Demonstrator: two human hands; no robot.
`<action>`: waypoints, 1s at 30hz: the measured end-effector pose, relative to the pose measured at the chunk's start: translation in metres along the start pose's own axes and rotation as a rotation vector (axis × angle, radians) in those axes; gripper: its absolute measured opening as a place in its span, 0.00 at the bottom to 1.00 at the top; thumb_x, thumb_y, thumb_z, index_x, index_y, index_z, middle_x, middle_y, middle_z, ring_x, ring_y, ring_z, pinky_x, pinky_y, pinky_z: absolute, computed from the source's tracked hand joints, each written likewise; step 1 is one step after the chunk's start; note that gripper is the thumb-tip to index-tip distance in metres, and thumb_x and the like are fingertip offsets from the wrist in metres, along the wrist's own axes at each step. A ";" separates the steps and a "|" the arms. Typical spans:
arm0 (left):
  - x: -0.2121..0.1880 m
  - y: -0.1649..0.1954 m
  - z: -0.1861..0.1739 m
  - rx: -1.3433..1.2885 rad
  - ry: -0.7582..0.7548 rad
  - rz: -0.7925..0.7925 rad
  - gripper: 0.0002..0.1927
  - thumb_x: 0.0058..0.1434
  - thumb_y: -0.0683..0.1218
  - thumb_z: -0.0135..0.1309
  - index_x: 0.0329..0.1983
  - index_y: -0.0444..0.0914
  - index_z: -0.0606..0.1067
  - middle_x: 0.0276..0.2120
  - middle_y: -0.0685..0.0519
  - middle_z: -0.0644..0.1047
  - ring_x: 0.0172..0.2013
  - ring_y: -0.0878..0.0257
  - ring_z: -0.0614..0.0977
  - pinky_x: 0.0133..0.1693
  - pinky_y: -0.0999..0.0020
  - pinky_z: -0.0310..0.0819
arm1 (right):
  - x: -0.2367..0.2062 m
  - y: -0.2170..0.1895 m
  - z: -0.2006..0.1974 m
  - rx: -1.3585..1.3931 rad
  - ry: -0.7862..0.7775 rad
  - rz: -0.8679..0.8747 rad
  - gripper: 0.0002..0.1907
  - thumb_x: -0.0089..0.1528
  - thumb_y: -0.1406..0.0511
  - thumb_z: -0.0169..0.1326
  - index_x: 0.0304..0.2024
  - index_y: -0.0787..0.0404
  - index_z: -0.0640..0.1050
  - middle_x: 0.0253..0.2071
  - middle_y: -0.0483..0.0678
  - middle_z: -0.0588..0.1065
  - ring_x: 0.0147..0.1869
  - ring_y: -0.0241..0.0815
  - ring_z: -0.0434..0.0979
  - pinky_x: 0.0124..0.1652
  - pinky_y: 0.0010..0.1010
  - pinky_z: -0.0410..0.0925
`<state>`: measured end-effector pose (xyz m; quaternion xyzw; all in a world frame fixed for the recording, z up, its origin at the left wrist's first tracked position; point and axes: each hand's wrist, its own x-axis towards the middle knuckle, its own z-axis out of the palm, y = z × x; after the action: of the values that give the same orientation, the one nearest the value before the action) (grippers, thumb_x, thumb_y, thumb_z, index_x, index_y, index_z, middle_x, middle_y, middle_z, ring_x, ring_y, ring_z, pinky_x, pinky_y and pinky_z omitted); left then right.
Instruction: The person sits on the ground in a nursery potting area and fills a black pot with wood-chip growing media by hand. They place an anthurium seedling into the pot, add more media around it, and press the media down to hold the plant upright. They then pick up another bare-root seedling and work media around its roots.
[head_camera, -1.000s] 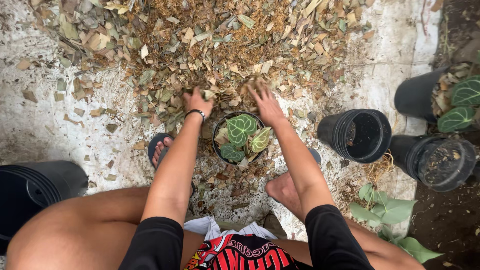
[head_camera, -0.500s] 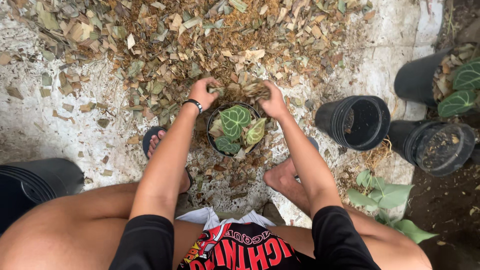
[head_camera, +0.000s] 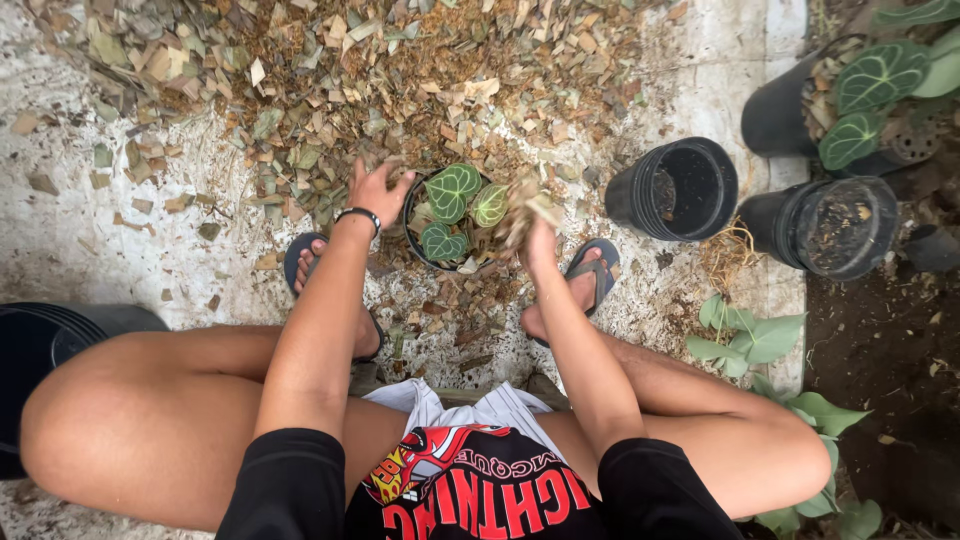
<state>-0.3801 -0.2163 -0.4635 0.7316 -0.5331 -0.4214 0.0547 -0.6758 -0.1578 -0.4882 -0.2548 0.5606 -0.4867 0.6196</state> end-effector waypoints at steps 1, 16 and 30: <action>-0.005 -0.001 -0.001 0.026 0.014 0.060 0.32 0.69 0.68 0.46 0.69 0.48 0.67 0.72 0.35 0.50 0.68 0.38 0.56 0.62 0.43 0.54 | -0.007 0.003 -0.001 -0.210 0.004 -0.006 0.22 0.70 0.63 0.43 0.64 0.68 0.63 0.53 0.58 0.73 0.54 0.52 0.76 0.53 0.43 0.75; -0.026 -0.017 0.027 -0.622 -0.346 -0.067 0.31 0.71 0.54 0.45 0.74 0.36 0.58 0.56 0.35 0.75 0.38 0.45 0.87 0.39 0.54 0.88 | -0.146 -0.030 0.042 -0.714 -0.500 -0.055 0.69 0.57 0.52 0.65 0.77 0.63 0.27 0.77 0.69 0.46 0.69 0.71 0.59 0.64 0.53 0.61; -0.061 0.000 0.024 -0.672 -0.556 -0.198 0.42 0.67 0.43 0.40 0.79 0.45 0.35 0.61 0.31 0.71 0.44 0.43 0.87 0.47 0.49 0.84 | -0.064 -0.039 0.019 -1.472 -0.296 -0.491 0.73 0.43 0.30 0.58 0.77 0.60 0.47 0.78 0.63 0.36 0.80 0.57 0.25 0.69 0.69 0.26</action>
<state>-0.4006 -0.1570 -0.4451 0.5795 -0.2885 -0.7552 0.1036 -0.6636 -0.1204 -0.4213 -0.7779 0.5780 -0.0745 0.2349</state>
